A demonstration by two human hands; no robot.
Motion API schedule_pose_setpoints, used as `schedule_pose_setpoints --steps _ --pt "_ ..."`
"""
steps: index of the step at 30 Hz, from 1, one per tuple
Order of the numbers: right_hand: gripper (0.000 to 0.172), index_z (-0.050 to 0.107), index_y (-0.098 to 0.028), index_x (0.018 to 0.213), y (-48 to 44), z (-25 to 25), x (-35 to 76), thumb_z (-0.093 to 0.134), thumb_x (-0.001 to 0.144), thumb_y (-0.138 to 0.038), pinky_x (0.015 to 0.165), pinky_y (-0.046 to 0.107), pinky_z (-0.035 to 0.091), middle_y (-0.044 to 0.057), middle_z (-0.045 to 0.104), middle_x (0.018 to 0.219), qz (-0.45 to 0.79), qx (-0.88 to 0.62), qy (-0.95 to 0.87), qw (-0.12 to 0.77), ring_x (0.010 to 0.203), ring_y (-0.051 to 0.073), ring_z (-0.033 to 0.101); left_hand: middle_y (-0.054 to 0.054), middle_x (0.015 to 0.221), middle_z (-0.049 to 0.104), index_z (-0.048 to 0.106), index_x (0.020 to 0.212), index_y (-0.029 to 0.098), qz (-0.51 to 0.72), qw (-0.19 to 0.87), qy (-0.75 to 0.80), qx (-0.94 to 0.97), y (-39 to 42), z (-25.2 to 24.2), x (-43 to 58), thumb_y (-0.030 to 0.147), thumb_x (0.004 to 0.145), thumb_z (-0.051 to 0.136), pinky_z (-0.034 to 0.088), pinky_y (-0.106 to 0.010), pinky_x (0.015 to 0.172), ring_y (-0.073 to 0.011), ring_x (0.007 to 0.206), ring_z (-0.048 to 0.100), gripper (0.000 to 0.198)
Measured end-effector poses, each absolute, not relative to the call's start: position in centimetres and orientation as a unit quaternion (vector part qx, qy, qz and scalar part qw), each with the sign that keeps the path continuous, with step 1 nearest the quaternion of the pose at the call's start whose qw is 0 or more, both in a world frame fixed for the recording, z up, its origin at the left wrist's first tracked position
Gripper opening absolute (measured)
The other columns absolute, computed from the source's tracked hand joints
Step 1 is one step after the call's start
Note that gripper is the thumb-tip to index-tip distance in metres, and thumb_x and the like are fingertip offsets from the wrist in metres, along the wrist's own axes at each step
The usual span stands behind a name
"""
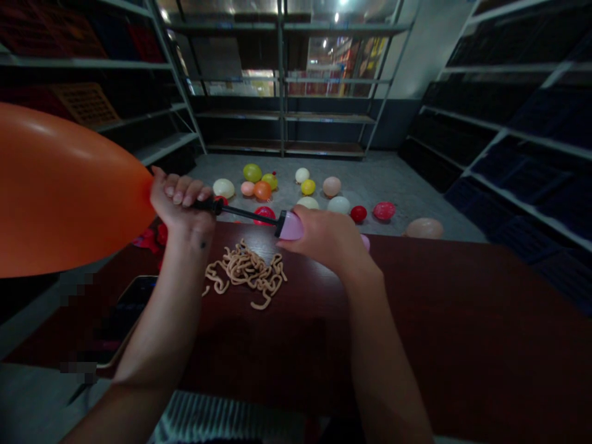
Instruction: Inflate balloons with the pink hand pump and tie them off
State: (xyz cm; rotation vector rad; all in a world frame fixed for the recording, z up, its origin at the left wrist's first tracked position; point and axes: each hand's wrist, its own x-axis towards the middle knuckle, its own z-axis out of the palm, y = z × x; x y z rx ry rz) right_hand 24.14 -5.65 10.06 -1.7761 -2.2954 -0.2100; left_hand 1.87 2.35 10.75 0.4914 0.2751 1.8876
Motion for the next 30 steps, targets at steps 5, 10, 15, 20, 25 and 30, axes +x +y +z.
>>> schedule_pose_setpoints --steps 5,10,15,20,25,30 --pt "0.042 0.066 -0.025 0.113 -5.8 10.6 25.3 0.067 0.085 -0.056 0.066 0.036 0.041 0.009 0.076 0.102 -0.052 -0.622 -0.775 0.097 0.085 0.029 0.068 0.005 0.038 0.02 0.021 0.05 0.019 0.795 0.547 0.142 0.218 2.7 10.7 0.7 0.049 0.106 0.049 0.025 -0.025 0.039 -0.0076 0.032 0.02 0.069" --pt "0.037 0.065 -0.025 0.113 -6.1 10.7 25.1 0.063 0.088 -0.052 0.067 0.037 0.042 0.009 0.076 0.107 -0.088 -0.631 -0.765 0.097 0.091 0.031 0.069 0.004 0.039 0.022 0.021 0.049 0.02 0.797 0.539 0.148 0.228 3.0 10.0 1.0 0.052 0.105 0.048 0.027 -0.025 0.041 -0.0084 0.034 0.024 0.07" --pt "0.034 0.065 -0.025 0.116 -6.3 10.8 24.3 0.057 0.091 -0.046 0.069 0.041 0.045 0.013 0.074 0.108 -0.16 -0.631 -0.752 0.106 0.091 0.035 0.067 0.004 0.04 0.02 0.019 0.05 0.019 0.81 0.531 0.148 0.202 2.7 10.2 1.8 0.049 0.106 0.048 0.027 -0.025 0.04 -0.0081 0.034 0.02 0.07" --pt "0.033 0.065 -0.022 0.116 -6.4 11.0 23.5 0.058 0.091 -0.042 0.073 0.041 0.044 0.015 0.073 0.108 -0.156 -0.63 -0.754 0.1 0.094 0.034 0.066 0.006 0.041 0.018 0.018 0.052 0.019 0.808 0.543 0.141 0.18 2.3 10.4 3.3 0.046 0.107 0.047 0.026 -0.023 0.039 -0.0073 0.034 0.018 0.068" --pt "0.034 0.064 -0.019 0.114 -6.5 10.5 22.2 0.056 0.092 -0.045 0.067 0.036 0.04 0.015 0.074 0.106 -0.185 -0.617 -0.759 0.093 0.089 0.031 0.067 0.006 0.043 0.017 0.019 0.052 0.019 0.798 0.56 0.115 0.188 1.4 9.7 5.8 0.051 0.104 0.051 0.026 -0.024 0.038 -0.0072 0.034 0.019 0.069" --pt "0.035 0.064 -0.018 0.109 -6.5 9.8 20.7 0.055 0.093 -0.047 0.06 0.033 0.035 0.015 0.075 0.099 -0.187 -0.617 -0.76 0.079 0.081 0.029 0.069 0.007 0.042 0.018 0.022 0.053 0.019 0.772 0.597 0.137 0.172 0.0 9.2 8.5 0.06 0.101 0.052 0.026 -0.024 0.038 -0.0074 0.033 0.021 0.069"
